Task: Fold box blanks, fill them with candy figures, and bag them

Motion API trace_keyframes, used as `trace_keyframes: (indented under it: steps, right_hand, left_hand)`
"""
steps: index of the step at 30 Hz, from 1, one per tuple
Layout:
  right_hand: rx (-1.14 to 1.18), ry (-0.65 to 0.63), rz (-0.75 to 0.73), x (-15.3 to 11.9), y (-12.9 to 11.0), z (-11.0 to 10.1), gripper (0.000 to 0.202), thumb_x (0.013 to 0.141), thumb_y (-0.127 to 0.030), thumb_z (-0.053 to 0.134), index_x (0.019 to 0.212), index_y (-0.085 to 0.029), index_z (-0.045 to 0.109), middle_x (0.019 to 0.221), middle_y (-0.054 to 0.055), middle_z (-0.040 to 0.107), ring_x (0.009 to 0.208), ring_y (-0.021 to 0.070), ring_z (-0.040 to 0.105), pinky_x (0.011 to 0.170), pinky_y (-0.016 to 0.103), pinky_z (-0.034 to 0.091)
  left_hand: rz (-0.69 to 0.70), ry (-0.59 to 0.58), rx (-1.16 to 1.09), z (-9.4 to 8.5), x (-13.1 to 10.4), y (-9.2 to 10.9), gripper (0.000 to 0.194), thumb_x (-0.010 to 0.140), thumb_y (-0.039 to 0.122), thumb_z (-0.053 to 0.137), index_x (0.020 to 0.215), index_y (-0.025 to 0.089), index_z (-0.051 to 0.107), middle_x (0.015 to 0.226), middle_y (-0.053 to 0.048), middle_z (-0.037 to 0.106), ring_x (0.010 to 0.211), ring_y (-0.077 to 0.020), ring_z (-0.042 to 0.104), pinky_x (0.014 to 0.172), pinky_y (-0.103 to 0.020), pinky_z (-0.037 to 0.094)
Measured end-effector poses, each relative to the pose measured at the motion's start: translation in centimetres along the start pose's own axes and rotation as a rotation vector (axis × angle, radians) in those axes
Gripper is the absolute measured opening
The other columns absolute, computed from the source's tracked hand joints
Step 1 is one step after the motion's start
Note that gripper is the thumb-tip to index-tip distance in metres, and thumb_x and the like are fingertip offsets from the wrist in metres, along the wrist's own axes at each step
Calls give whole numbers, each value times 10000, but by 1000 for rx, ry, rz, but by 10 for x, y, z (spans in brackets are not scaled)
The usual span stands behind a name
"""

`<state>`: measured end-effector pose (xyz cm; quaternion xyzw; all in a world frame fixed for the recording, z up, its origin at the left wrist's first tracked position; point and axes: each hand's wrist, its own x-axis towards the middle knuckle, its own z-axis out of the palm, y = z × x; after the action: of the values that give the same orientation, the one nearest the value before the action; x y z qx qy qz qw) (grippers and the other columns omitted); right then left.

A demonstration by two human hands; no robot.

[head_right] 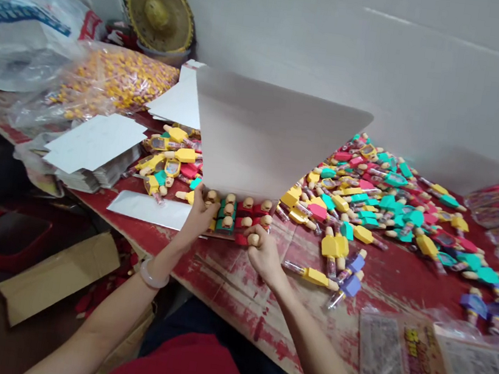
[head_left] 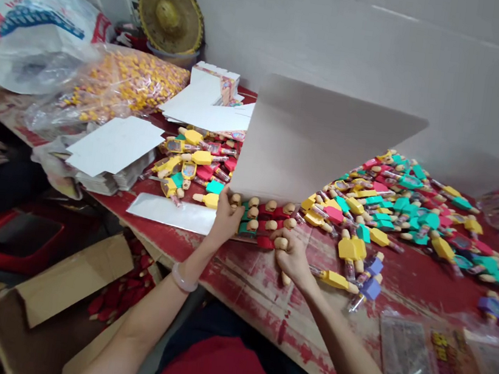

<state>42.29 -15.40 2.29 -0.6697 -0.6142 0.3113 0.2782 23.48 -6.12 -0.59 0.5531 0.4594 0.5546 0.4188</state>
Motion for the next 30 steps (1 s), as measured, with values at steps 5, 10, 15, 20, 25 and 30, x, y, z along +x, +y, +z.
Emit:
trace_keyframes:
  steps: [5,10,15,20,25,30]
  right_hand:
    - [-58,73,44,15,-2,26,359,700,-106,395,1017,-201,533,1022,99,683,959,238,630,897,344,496]
    - [-191,290,-76,-3,0,21,477,862,-229,479,1336,-170,463,1278,191,598,1195,316,587,999,472,502]
    - [-454,382,-303,3,5,17,690,1007,-353,425,1624,-166,181,1641,188,259,1582,347,97,1247,608,229]
    - [-500,297,-264,34,16,35,804,1034,-394,376,1657,-100,-38,1700,195,125,1584,354,-150,1261,651,130]
    - [-585,313,-279,33,29,46,722,1035,-366,403,1652,-80,161,1679,173,260,1577,362,-183,1266,672,51]
    - [-603,290,-267,27,38,52,662,1019,-324,447,1627,-110,295,1647,141,360,1587,368,-145,1259,701,16]
  left_hand:
    - [-12,6,-4,1,1,1,719,799,167,609,1485,215,399,1402,-111,529,1359,-255,472,1221,-430,305]
    - [-40,14,-13,1,1,3,746,797,159,616,1506,208,387,1436,-112,511,1370,-254,462,1227,-416,295]
    - [-6,18,-8,2,0,0,726,814,168,613,1503,202,384,1450,-116,498,1386,-253,451,1234,-411,285]
    - [-6,-6,-1,0,4,-6,713,831,185,612,1498,225,362,1442,-110,500,1378,-248,453,1232,-442,287]
    - [-8,-1,6,-2,8,-7,673,825,186,620,1455,208,385,1420,-109,500,1362,-234,462,1229,-408,298]
    - [30,-17,18,-4,10,-7,642,808,193,636,1408,206,407,1394,-112,515,1314,-226,498,1213,-393,329]
